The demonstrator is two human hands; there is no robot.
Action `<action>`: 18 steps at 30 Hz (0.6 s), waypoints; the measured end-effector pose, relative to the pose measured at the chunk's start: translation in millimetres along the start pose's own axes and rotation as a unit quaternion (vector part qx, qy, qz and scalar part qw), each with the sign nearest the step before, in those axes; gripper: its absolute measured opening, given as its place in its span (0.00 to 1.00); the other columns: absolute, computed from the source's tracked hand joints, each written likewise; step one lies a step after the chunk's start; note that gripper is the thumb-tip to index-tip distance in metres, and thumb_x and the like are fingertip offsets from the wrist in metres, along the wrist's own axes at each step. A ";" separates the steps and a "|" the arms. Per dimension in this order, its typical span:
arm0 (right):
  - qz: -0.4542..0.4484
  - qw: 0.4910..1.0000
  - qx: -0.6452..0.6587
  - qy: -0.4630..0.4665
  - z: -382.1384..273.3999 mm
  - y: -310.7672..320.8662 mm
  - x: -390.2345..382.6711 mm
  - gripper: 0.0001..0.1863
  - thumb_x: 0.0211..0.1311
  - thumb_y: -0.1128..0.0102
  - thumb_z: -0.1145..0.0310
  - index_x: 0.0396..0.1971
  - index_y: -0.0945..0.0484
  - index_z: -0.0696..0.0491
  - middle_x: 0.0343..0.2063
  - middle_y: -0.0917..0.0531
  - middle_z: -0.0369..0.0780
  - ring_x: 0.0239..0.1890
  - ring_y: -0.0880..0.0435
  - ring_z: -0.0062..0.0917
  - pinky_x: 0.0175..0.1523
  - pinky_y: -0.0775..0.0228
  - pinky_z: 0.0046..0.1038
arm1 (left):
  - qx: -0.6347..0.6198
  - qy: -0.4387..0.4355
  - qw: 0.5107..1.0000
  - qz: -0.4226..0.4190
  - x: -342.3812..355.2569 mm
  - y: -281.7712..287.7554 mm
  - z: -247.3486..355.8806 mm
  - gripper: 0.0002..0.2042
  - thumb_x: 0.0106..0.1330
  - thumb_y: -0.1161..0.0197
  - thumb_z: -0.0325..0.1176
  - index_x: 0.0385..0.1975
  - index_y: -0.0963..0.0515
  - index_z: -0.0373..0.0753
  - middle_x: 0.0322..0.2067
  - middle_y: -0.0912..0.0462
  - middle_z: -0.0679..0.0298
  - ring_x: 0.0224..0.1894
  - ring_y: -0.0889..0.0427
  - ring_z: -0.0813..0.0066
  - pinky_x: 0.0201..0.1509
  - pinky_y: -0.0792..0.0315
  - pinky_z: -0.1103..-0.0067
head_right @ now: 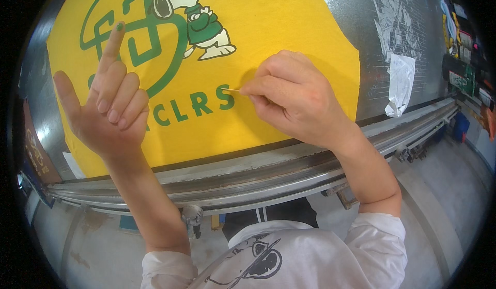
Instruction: The person uses a small stick to apply green paint to the letters of a logo on a yellow surface. They carefully trace the outlines of the letters to fill them in, working on a single design at a time.
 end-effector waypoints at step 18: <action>-0.006 1.000 -0.002 0.005 0.3 0.9 0.4 0.12 0.49 0.28 0.81 0.34 0.13 0.52 0.29 0.19 0.35 0.33 0.19 0.30 0.39 0.28 0.32 | 0.006 0.008 1.000 -0.009 -0.1 0.8 0.5 0.51 0.77 0.57 0.71 0.77 0.49 0.22 0.17 0.32 0.70 0.16 0.34 0.84 0.17 0.35 0.85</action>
Point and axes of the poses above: each hand's wrist, its own x-axis towards the middle knuckle, its own y-axis out of the back of the hand, z = x × y, the point moved 2 cm from there along x, towards the middle knuckle
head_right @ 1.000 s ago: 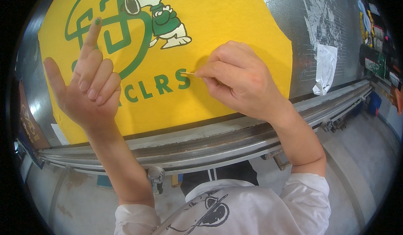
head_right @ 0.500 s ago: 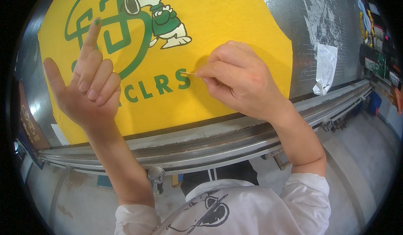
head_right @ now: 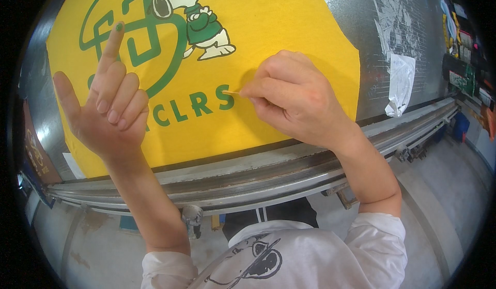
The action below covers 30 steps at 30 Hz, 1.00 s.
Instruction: The person uses a small stick to apply green paint to the letters of a logo on a yellow surface. They carefully trace the outlines of the letters to fill them in, working on a single design at a time.
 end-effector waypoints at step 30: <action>-0.016 1.000 0.003 0.009 -0.8 2.7 0.7 0.11 0.50 0.26 0.81 0.34 0.13 0.53 0.29 0.20 0.36 0.31 0.20 0.31 0.39 0.30 0.32 | -0.008 0.005 1.000 -0.015 -0.8 1.0 0.8 0.51 0.78 0.57 0.71 0.77 0.49 0.23 0.18 0.33 0.70 0.17 0.35 0.82 0.18 0.36 0.83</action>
Point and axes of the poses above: each hand's wrist, its own x-axis towards the middle knuckle, its own y-axis out of the back of the hand, z = x × y, the point moved 2 cm from there along x, towards the middle knuckle
